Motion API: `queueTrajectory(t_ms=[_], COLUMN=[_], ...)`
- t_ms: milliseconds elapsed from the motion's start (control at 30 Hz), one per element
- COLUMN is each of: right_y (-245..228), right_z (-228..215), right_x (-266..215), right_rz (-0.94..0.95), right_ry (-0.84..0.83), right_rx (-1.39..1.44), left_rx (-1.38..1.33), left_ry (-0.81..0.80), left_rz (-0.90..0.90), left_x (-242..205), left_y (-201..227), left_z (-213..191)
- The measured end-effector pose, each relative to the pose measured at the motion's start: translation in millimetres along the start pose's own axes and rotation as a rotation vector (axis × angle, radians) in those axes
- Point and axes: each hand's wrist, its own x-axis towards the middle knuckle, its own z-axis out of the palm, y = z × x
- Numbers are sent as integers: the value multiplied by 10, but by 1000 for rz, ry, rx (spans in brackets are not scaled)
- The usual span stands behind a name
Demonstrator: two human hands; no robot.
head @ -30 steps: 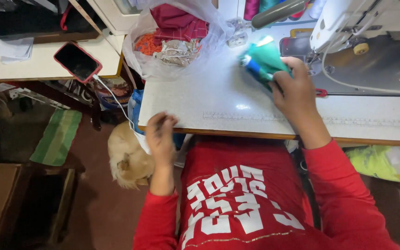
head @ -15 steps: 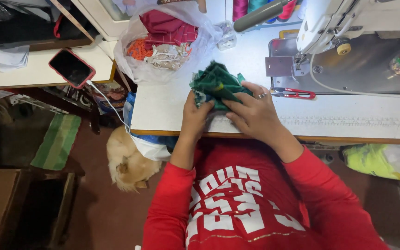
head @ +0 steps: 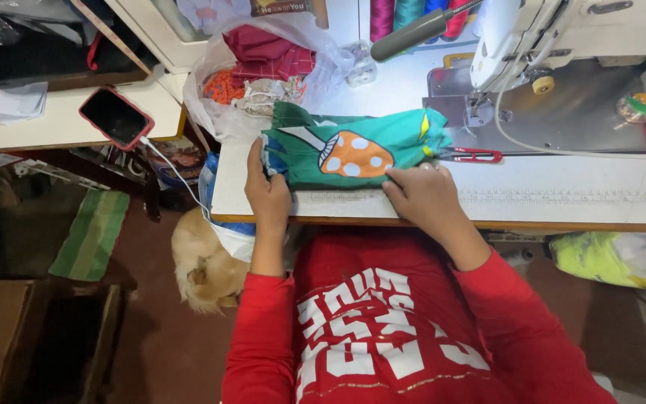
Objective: The person folds a green patterned piece of fabric on a table next to a sewing machine. They smooth the fabric, fold it into a smaller rectangle, and then briefly reach down to pet a small dog under the table before returning to the fabric.
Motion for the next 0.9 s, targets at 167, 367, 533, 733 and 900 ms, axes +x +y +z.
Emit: queueTrajectory(t_ms=[167,367,533,733,900], right_y=[-161,793,818,801,795], right_z=[-754,-92,16,-3,-35], right_x=[-2,18,-35,-87,-84], right_rz=[158,-72,36,106,226], right_ry=[-414,227,206,131,138], right_rx=[200,-49,-121,-146,-116], left_rx=[266,560,677,821,1062], left_ry=[119,210,144,24,99], left_rz=[64,248,331,92,553], left_x=[129,102,105,111,162], left_y=[-360,-412,-544,-641,-694], left_z=[-7,146,182,245,177])
